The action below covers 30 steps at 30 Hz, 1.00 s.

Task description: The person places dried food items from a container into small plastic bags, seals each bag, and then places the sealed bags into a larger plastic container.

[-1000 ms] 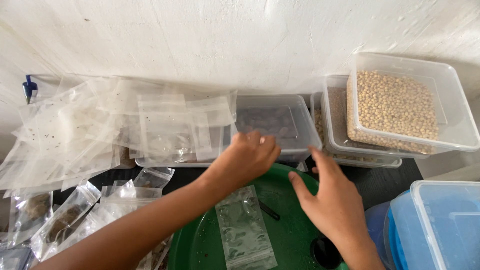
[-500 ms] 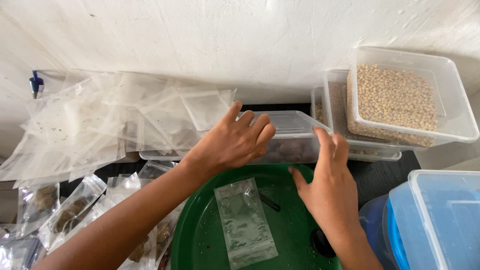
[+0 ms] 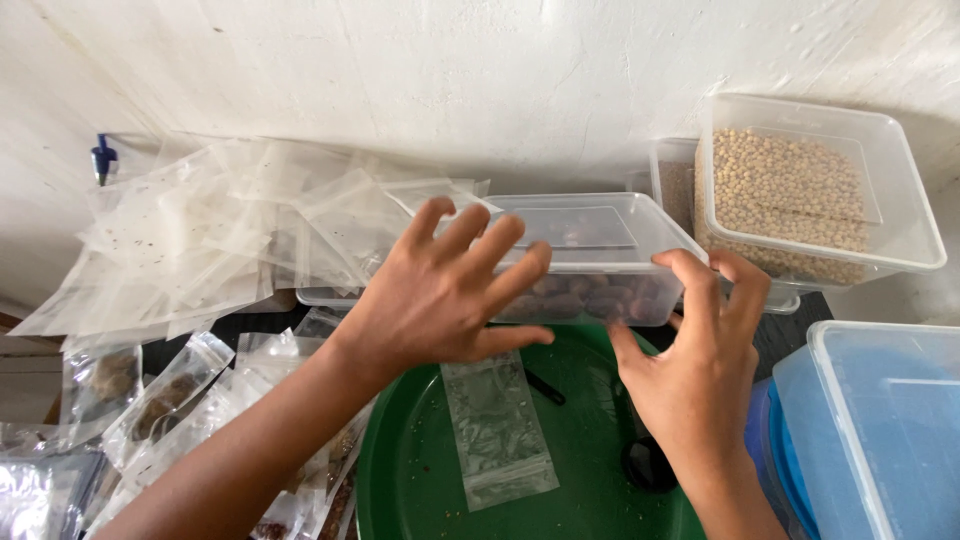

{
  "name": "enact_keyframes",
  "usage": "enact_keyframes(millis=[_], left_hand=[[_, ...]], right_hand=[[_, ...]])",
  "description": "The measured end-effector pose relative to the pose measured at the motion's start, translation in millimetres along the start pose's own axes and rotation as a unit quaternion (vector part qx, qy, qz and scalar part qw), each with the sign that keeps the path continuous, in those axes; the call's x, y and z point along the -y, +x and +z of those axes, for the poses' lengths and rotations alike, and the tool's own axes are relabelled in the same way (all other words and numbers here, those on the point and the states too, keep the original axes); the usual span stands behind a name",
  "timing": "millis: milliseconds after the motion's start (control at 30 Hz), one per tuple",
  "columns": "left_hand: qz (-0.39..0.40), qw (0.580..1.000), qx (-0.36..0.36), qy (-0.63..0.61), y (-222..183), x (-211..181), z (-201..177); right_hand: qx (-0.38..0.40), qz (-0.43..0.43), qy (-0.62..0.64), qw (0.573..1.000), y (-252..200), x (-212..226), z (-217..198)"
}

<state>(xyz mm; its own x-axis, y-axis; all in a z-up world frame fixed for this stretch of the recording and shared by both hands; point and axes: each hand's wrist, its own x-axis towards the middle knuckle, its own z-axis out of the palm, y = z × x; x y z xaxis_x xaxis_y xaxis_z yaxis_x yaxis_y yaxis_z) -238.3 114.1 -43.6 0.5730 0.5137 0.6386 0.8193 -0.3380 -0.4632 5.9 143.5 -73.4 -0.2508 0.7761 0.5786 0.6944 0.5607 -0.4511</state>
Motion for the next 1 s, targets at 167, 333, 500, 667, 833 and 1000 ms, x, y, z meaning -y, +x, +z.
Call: enact_keyframes(millis=[167, 333, 500, 667, 833, 1000], left_hand=[[0.025, 0.998, 0.056, 0.027, -15.3, -14.1, -32.8], [0.01, 1.0, 0.01, -0.008, -22.2, -32.6, -70.6], [0.001, 0.996, 0.074, -0.052, -47.1, -73.5, -94.8], [-0.011, 0.976, 0.105, -0.192, -74.7, -117.6, -107.5], [0.008, 0.962, 0.149, -0.23, -100.7, -143.8, -105.4], [0.093, 0.957, 0.178, -0.208, -105.7, -156.2, -107.8]], right_hand=[[-0.02, -0.029, -0.018, 0.999, -12.1, 20.2, -20.4], [0.008, -0.017, -0.003, 1.0, -33.6, 46.6, -49.4], [0.114, -0.004, -0.105, 0.988, -73.7, 40.3, -72.4], [0.339, 0.111, -0.315, 0.88, -120.5, 21.0, -74.0], [0.455, 0.055, -0.35, 0.817, -137.1, 3.8, -77.5], [0.633, 0.028, -0.345, 0.692, -120.4, 4.3, -72.8]])
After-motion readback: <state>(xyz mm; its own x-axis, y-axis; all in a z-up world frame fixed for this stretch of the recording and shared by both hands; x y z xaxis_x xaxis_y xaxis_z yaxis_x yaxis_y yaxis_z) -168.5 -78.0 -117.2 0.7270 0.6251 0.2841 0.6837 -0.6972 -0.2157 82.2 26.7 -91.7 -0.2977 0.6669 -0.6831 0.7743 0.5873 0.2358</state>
